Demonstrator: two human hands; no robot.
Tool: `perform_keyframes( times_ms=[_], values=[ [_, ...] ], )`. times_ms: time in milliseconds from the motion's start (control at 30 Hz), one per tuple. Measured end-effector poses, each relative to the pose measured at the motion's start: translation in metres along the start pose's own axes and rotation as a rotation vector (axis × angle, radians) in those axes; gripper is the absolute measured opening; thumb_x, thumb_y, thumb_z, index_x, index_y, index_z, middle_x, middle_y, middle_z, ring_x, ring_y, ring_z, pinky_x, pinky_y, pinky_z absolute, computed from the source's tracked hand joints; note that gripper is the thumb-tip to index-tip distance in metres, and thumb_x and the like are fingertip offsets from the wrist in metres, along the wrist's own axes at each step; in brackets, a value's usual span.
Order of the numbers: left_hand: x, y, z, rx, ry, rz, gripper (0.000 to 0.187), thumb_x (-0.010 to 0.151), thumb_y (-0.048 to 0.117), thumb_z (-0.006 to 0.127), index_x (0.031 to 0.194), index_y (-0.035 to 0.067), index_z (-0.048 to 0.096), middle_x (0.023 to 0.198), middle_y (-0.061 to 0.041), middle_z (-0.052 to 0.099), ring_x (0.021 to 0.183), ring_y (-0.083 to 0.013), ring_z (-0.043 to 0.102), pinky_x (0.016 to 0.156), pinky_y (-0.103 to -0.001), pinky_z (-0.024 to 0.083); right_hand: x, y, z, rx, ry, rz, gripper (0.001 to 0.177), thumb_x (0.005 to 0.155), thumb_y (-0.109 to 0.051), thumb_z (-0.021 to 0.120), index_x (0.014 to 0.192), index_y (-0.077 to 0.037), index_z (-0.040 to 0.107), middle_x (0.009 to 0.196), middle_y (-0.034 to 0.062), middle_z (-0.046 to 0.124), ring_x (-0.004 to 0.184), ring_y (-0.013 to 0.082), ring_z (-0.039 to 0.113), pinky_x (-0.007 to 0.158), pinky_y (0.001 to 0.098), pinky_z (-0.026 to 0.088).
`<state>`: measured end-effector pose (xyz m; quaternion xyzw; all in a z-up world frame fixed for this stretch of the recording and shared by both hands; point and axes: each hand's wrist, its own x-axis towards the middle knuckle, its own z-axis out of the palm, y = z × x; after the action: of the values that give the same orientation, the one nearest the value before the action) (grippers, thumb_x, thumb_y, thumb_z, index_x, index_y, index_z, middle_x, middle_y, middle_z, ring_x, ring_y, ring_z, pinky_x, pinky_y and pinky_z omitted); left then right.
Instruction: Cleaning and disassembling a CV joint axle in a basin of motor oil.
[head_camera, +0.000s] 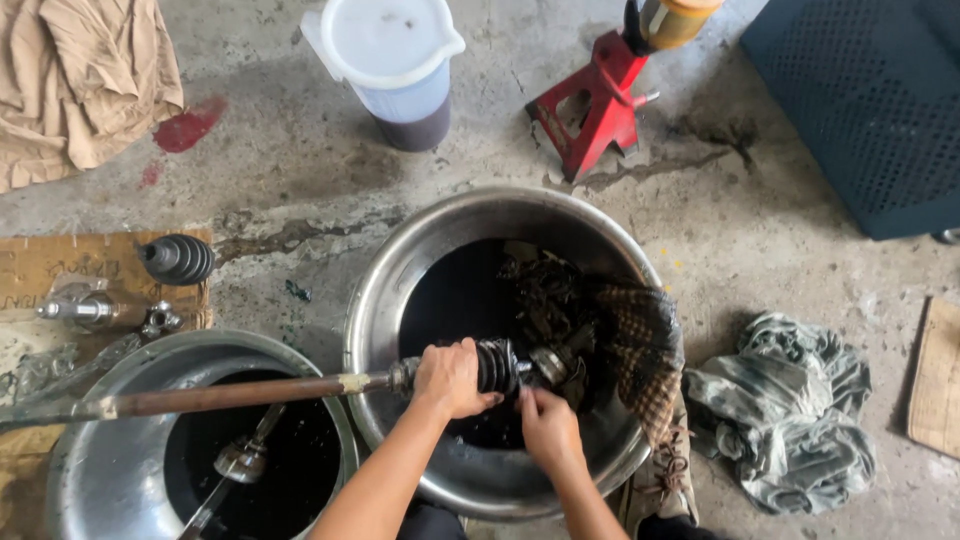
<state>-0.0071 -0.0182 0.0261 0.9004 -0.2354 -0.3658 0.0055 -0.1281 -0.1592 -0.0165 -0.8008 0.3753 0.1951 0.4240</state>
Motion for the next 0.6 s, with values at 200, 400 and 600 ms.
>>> perform_keyframes(
  times_ms=[200, 400, 600],
  values=[
    [-0.005, 0.002, 0.026, 0.067, 0.153, 0.062, 0.082, 0.072, 0.058, 0.087, 0.117, -0.001, 0.053, 0.104, -0.013, 0.066, 0.100, -0.0265, 0.066, 0.091, -0.041, 0.043, -0.005, 0.020, 0.014, -0.008, 0.001, 0.034, 0.043, 0.095, -0.046, 0.056, 0.097, -0.011, 0.079, 0.086, 0.0149, 0.079, 0.084, 0.0349, 0.075, 0.076, 0.0419, 0.056],
    [-0.005, -0.003, 0.056, 0.143, 0.421, 0.122, 0.103, 0.066, 0.052, 0.089, 0.139, -0.005, 0.045, 0.110, -0.009, 0.064, 0.099, -0.0207, 0.065, 0.089, -0.037, 0.043, 0.002, 0.019, 0.013, -0.031, 0.020, -0.016, 0.046, 0.099, -0.046, 0.055, 0.093, -0.006, 0.078, 0.080, 0.0210, 0.074, 0.077, 0.0364, 0.074, 0.073, 0.0434, 0.057],
    [-0.006, -0.002, 0.047, 0.099, 0.335, 0.125, 0.108, 0.067, 0.061, 0.088, 0.138, -0.008, 0.044, 0.106, -0.011, 0.064, 0.097, -0.0239, 0.065, 0.087, -0.039, 0.043, -0.027, 0.002, -0.012, -0.077, -0.064, 0.088, 0.042, 0.096, -0.043, 0.057, 0.093, -0.008, 0.078, 0.077, 0.0205, 0.076, 0.078, 0.0352, 0.077, 0.076, 0.0423, 0.058]
  ],
)
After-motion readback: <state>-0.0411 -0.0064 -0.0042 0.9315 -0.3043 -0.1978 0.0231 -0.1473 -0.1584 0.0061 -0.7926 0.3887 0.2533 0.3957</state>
